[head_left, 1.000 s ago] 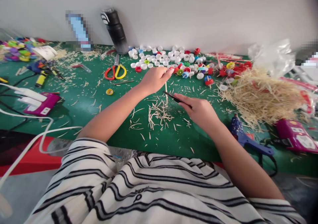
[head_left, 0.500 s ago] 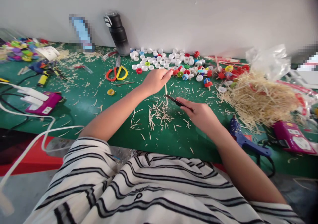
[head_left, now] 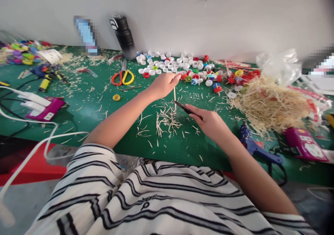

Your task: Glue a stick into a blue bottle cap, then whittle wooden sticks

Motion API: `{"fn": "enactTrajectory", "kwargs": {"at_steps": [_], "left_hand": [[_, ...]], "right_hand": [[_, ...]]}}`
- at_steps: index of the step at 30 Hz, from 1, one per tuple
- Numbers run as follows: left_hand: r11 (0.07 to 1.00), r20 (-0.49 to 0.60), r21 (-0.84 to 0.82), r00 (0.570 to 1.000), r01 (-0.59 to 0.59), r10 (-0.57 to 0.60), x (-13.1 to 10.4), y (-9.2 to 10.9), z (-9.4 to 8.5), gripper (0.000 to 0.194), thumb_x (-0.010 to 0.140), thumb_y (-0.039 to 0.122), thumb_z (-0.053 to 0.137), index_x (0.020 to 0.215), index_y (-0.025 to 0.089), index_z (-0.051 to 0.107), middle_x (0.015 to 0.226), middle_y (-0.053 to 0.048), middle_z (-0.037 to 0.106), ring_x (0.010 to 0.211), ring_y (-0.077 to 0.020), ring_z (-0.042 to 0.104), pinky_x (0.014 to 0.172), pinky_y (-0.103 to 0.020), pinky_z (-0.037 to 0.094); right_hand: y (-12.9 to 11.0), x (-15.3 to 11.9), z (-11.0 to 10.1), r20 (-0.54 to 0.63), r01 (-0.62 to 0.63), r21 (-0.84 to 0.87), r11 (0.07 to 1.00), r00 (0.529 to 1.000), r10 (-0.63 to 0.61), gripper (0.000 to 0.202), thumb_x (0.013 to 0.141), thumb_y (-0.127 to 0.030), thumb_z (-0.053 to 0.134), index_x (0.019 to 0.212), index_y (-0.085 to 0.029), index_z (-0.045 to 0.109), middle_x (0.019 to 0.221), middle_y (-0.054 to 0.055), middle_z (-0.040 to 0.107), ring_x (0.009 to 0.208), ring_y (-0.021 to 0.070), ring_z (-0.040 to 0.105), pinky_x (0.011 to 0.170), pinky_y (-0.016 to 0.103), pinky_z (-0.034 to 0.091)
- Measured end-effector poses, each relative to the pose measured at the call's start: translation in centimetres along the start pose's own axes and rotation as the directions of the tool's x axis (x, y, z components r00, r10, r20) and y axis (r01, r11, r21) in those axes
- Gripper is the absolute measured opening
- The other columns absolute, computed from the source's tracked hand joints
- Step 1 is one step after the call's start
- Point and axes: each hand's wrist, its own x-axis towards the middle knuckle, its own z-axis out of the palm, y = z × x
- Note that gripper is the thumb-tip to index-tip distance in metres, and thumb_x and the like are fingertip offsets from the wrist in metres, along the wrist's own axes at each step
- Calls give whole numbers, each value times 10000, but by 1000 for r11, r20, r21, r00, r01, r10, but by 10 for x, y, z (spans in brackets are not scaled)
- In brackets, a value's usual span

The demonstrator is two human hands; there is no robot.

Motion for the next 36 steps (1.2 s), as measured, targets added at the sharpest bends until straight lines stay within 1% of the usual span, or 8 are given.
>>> {"fn": "enactTrajectory", "kwargs": {"at_steps": [5, 9, 15, 19, 22, 28, 32, 36], "left_hand": [[997, -3, 10, 997, -81, 81, 1, 6, 3, 477, 1074, 385, 386, 631, 237, 289, 537, 38, 310, 498, -123, 313, 575, -349, 228], [996, 30, -8, 996, -86, 86, 2, 8, 2, 471, 1076, 395, 375, 640, 234, 297, 546, 41, 313, 501, -121, 313, 583, -348, 242], [995, 55, -29, 993, -100, 101, 2, 0, -2, 469, 1071, 416, 379, 645, 234, 307, 568, 37, 332, 516, -125, 316, 596, -342, 258], [998, 19, -19, 998, -60, 61, 4, -10, -2, 467, 1067, 396, 386, 635, 242, 298, 548, 39, 321, 509, -130, 320, 585, -343, 248], [997, 29, -30, 997, -73, 73, 3, -7, -2, 467, 1069, 403, 385, 638, 242, 304, 545, 45, 302, 497, -126, 297, 583, -341, 246], [989, 4, -56, 990, -140, 141, -1, 9, 0, 507, 1074, 430, 388, 624, 239, 254, 551, 53, 243, 493, -118, 263, 588, -340, 225], [983, -8, -82, 987, -162, 162, 1, 8, 2, 536, 1068, 478, 418, 617, 236, 258, 549, 54, 252, 505, -117, 287, 594, -332, 240], [977, 13, -123, 984, -174, 177, 2, 5, 3, 591, 1036, 617, 430, 609, 239, 274, 547, 56, 262, 509, -118, 302, 595, -327, 266]], "right_hand": [[-7, 5, 0, -5, -24, -46, 999, 1000, 23, 465, 1048, -356, 525, 1500, -369, 632, 1293, 37, 774, 969, 267, 783, 853, 418, 627], [-12, 13, 0, 3, -38, -43, 998, 999, 38, 471, 1043, -343, 527, 1502, -393, 622, 1303, 20, 770, 995, 269, 779, 870, 426, 625], [-4, 3, 0, 36, 17, -7, 1000, 999, -17, 464, 1045, -340, 524, 1495, -364, 636, 1293, 28, 774, 1013, 267, 780, 918, 436, 625], [-1, -7, 0, 55, 38, -94, 995, 998, -33, 437, 1031, -344, 565, 1452, -395, 669, 1187, 17, 811, 965, 261, 789, 880, 422, 639], [-3, -7, 0, 51, 46, -127, 991, 998, -39, 444, 1035, -341, 558, 1464, -403, 656, 1141, 13, 822, 923, 245, 789, 853, 407, 640], [-10, 4, -2, -43, 25, -114, 993, 999, -30, 466, 1055, -371, 498, 1504, -394, 622, 1286, 13, 779, 928, 241, 781, 776, 378, 621], [-10, 9, 0, -43, 20, -105, 994, 999, -24, 475, 1052, -371, 492, 1510, -391, 616, 1285, 8, 780, 860, 223, 776, 716, 355, 604], [-9, 7, 0, -41, 12, -66, 998, 999, -15, 476, 1040, -369, 509, 1501, -382, 629, 1275, 16, 783, 840, 219, 775, 727, 357, 614]]}}
